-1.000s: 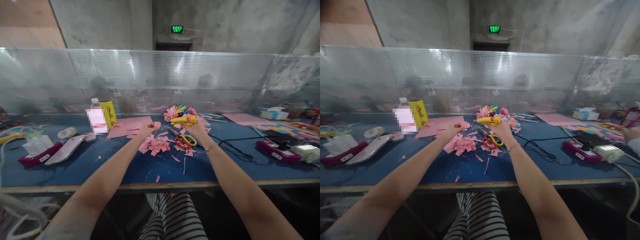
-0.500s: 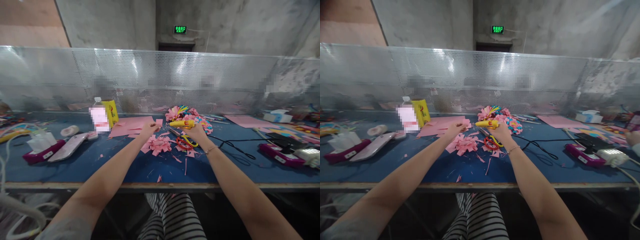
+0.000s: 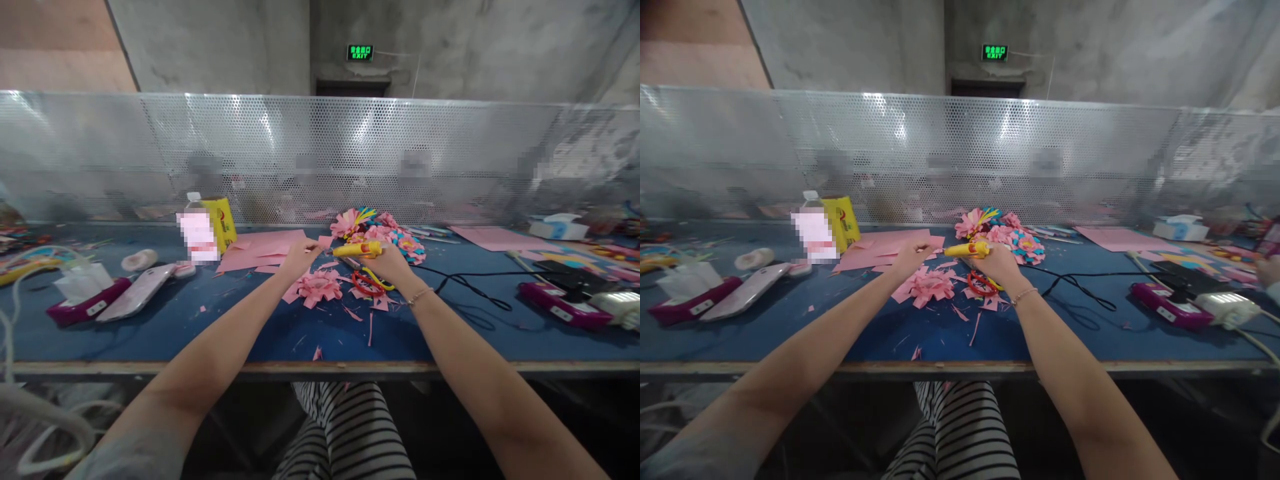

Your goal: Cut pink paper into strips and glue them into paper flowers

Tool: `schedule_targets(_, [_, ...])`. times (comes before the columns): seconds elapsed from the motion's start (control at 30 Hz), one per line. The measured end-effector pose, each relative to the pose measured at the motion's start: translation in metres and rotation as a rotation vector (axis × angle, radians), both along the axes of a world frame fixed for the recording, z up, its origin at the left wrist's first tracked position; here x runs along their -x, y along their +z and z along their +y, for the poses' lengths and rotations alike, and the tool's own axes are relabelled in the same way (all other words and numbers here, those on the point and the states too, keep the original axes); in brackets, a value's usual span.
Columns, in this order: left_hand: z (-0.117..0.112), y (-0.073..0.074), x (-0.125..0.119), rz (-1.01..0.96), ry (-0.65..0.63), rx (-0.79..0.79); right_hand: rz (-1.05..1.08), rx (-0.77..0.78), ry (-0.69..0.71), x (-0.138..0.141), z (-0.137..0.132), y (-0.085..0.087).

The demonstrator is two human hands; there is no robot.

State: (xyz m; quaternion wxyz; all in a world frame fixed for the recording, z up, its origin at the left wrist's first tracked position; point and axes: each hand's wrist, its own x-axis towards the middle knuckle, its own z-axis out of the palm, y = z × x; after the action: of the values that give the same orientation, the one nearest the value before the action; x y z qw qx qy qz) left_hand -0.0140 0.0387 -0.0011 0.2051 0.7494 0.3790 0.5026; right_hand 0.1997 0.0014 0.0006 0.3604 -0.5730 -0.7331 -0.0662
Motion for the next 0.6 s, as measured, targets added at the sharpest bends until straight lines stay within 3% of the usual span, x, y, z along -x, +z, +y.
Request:
schedule_targets(0.33, [-0.0006,-0.0007,-0.0001,0.057,-0.006,-0.036,0.003,0.044,-0.042,0.0009,-0.0015,0.0020])
schedule_targets(0.6, [-0.0003,-0.0016,0.0009,0.167,0.050,-0.038,0.011,-0.033,-0.047,-0.0038,0.0056,-0.0010])
